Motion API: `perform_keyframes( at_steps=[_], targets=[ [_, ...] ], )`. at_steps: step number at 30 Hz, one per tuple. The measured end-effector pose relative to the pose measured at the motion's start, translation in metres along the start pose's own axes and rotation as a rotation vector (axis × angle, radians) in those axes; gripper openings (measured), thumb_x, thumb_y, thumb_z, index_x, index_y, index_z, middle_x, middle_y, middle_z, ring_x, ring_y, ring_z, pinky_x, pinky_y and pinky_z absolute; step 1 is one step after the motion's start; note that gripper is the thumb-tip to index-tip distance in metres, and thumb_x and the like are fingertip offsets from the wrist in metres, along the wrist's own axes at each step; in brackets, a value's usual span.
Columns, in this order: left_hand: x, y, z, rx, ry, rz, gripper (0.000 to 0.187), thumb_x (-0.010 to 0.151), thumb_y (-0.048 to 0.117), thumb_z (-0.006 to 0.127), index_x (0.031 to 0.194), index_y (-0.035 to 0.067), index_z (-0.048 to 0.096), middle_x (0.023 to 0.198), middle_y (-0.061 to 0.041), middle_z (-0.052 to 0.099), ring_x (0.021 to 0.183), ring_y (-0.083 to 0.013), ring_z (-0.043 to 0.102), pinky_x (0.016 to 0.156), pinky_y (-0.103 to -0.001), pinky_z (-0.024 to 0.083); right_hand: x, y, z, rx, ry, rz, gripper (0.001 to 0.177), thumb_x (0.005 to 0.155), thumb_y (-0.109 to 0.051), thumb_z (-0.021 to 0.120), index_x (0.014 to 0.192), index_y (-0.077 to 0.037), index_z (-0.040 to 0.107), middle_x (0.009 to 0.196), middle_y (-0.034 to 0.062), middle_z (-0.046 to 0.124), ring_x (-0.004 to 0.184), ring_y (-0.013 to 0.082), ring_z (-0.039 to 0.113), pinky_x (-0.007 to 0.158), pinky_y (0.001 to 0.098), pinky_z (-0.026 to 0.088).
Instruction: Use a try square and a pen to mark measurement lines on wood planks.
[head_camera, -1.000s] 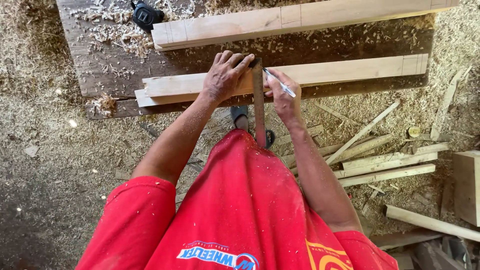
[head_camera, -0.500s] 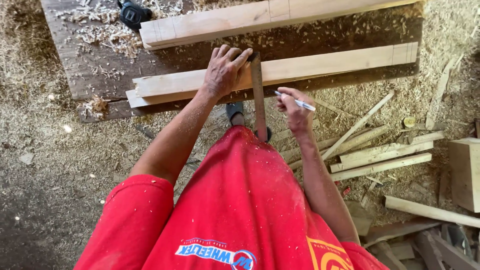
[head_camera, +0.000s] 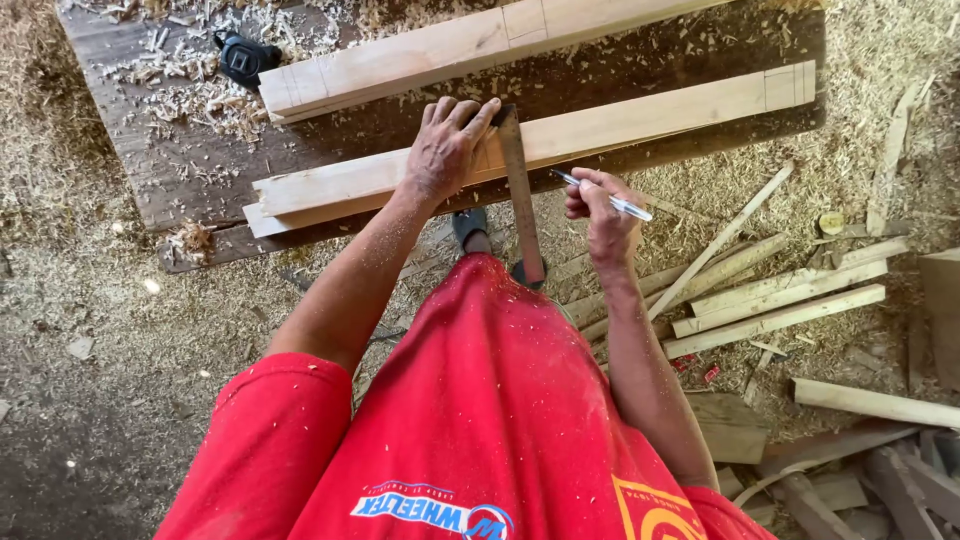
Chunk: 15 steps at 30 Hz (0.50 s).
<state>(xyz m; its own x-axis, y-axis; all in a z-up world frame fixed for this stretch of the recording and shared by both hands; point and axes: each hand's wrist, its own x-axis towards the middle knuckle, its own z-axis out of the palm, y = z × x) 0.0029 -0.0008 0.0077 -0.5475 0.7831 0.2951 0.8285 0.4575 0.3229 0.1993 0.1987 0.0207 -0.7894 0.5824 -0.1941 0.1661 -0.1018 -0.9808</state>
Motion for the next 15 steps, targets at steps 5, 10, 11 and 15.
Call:
perform_keyframes(
  at_steps=[5,10,11,15],
  targets=[
    [0.003,0.001,-0.003,0.005,-0.002,-0.004,0.039,0.107,0.026,0.063,0.142,0.009,0.06,0.121,-0.01,0.065,0.114,-0.0291,0.056,0.1,-0.044,0.043,0.005,-0.013,0.003,0.062,-0.012,0.037,0.027,0.099,-0.012,0.056,0.115,0.003,0.073,0.091,0.0145,0.076,0.072,0.0147,0.072,0.064,0.028,0.065],
    [0.004,-0.002,0.004,-0.001,-0.002,-0.024,0.037,0.108,0.027,0.063,0.14,0.009,0.061,0.119,-0.01,0.066,0.112,-0.0285,0.056,0.1,-0.043,0.043,0.012,-0.009,0.004,0.035,-0.011,-0.039,0.025,0.1,-0.011,0.057,0.113,0.003,0.073,0.091,0.016,0.076,0.071,0.0169,0.074,0.061,0.0292,0.067],
    [0.004,-0.001,0.002,-0.001,-0.002,-0.024,0.037,0.108,0.027,0.063,0.14,0.009,0.061,0.119,-0.01,0.066,0.112,-0.0285,0.056,0.1,-0.043,0.043,0.013,-0.009,0.004,0.035,-0.01,-0.039,0.025,0.1,-0.011,0.057,0.113,0.003,0.073,0.091,0.016,0.076,0.071,0.0169,0.074,0.061,0.0292,0.067],
    [0.004,0.0,0.002,-0.001,0.009,-0.029,0.036,0.108,0.026,0.061,0.139,0.009,0.061,0.119,-0.009,0.067,0.113,-0.0275,0.057,0.1,-0.043,0.044,0.017,-0.011,0.006,0.004,-0.037,-0.069,0.026,0.101,-0.012,0.056,0.113,0.003,0.073,0.092,0.0165,0.076,0.071,0.0169,0.075,0.061,0.0282,0.067]
  ],
)
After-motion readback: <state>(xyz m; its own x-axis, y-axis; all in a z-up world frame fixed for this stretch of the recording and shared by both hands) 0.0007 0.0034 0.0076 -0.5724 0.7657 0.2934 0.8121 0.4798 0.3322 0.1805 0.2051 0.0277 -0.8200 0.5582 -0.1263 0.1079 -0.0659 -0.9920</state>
